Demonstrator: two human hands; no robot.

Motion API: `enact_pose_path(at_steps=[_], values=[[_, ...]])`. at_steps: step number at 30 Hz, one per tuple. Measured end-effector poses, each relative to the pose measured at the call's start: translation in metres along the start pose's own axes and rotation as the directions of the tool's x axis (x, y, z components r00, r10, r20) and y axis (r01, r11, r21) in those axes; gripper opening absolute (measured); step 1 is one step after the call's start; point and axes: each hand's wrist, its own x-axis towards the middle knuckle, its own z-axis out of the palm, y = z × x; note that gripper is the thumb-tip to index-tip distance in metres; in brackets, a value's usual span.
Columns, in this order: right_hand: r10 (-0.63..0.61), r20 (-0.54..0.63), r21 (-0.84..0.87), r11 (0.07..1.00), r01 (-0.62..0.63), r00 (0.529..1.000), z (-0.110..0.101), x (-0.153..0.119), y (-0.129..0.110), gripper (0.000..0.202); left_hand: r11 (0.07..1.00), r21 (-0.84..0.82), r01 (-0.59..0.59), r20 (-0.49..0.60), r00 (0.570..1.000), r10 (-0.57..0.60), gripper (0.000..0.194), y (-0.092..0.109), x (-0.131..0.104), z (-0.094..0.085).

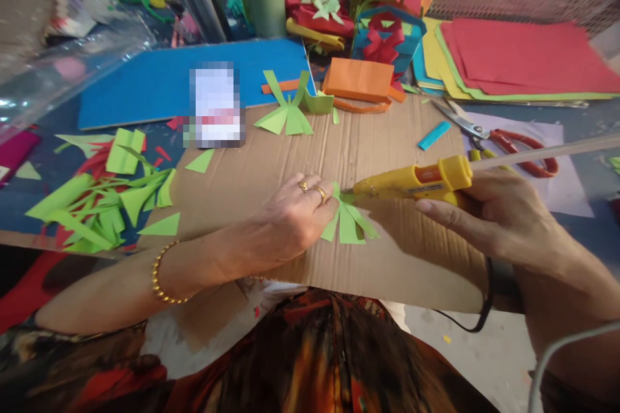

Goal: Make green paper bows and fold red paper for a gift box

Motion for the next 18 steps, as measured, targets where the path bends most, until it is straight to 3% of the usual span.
enact_pose_path(at_steps=[7,18], values=[[-0.02,0.015,0.054,0.998,0.019,1.0,0.002,0.007,-0.011,0.07,1.0,-0.006,-0.001,-0.026,1.0,0.001,0.024,0.0,-0.001,0.001],[0.014,0.084,0.023,1.0,-0.016,0.996,0.001,0.005,-0.009,0.075,1.0,-0.01,-0.014,0.03,0.999,0.014,0.024,-0.001,0.001,-0.002]])
